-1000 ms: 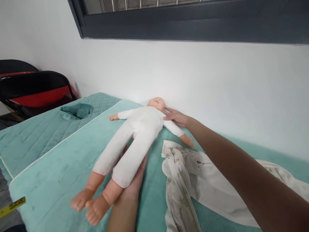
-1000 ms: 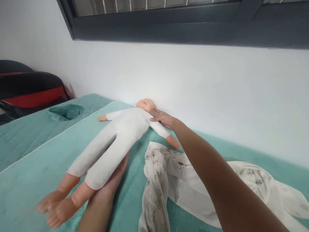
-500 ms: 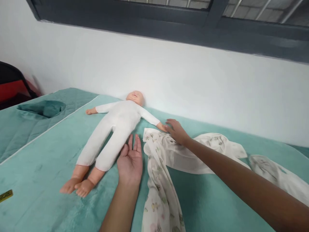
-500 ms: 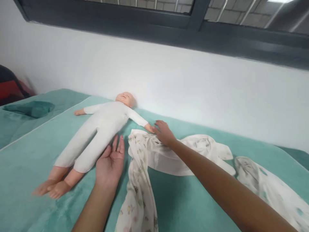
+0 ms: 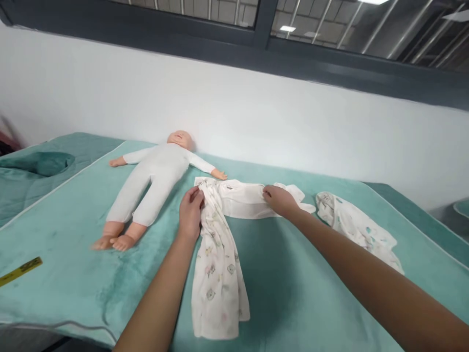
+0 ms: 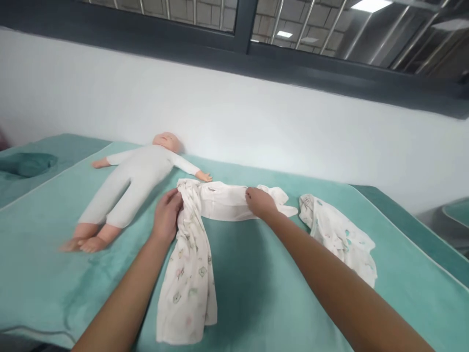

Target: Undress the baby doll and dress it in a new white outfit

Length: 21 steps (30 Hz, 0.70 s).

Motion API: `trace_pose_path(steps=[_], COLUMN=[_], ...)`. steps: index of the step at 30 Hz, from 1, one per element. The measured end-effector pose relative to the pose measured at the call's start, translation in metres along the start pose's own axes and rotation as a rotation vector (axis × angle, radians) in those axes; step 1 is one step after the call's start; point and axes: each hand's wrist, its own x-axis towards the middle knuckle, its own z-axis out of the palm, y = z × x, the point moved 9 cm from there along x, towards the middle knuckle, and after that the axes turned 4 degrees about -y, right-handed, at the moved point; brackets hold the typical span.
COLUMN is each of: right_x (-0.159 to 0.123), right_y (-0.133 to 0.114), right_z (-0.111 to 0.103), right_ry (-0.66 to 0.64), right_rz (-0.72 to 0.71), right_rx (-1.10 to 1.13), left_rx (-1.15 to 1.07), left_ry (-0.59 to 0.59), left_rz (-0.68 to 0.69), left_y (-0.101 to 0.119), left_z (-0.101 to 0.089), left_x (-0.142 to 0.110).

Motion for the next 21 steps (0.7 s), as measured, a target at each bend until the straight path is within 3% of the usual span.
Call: trace_pose_path(steps=[4, 7, 9, 11, 14, 16, 18, 21], right_x=[-0.064, -0.138, -0.173, -0.178, -0.152, -0.135, -0.131, -0.15], right_y=[-0.08, -0.153, -0.175, -0.171, -0.134, -0.113, -0.107, -0.126], right_z=[-0.001, 0.007, 0.009, 0.002, -0.006, 0.001, 0.014, 0.018], right_ry=[0.005, -0.094, -0.139, -0.092, 0.032, 0.001, -0.109, -0.179], right_rz=[-0.193, -0.644, -0.801, -0.752, -0.461, -0.304, -0.261, -0.364], right_rx=[0.075, 0.11, 0.143, 0.228, 0.276, 0.2, 0.132, 0.151], left_rx=[0.269, 0.316, 0.294, 0.265, 0.208, 0.169, 0.144, 0.196], left_ry=[-0.081, -0.172, -0.206, -0.201, -0.163, -0.16, -0.183, -0.222], left_rz=[0.005, -0.039, -0.068, -0.103, -0.18, -0.222, -0.248, -0.271], left_y=[0.006, 0.004, 0.001, -0.002, -0.007, -0.01, -0.011, -0.01], left_z=[-0.001, -0.008, -0.014, -0.021, -0.027, -0.026, -0.021, -0.01], left_x=[-0.042, -0.082, -0.107, -0.127, -0.147, -0.154, -0.158, -0.158])
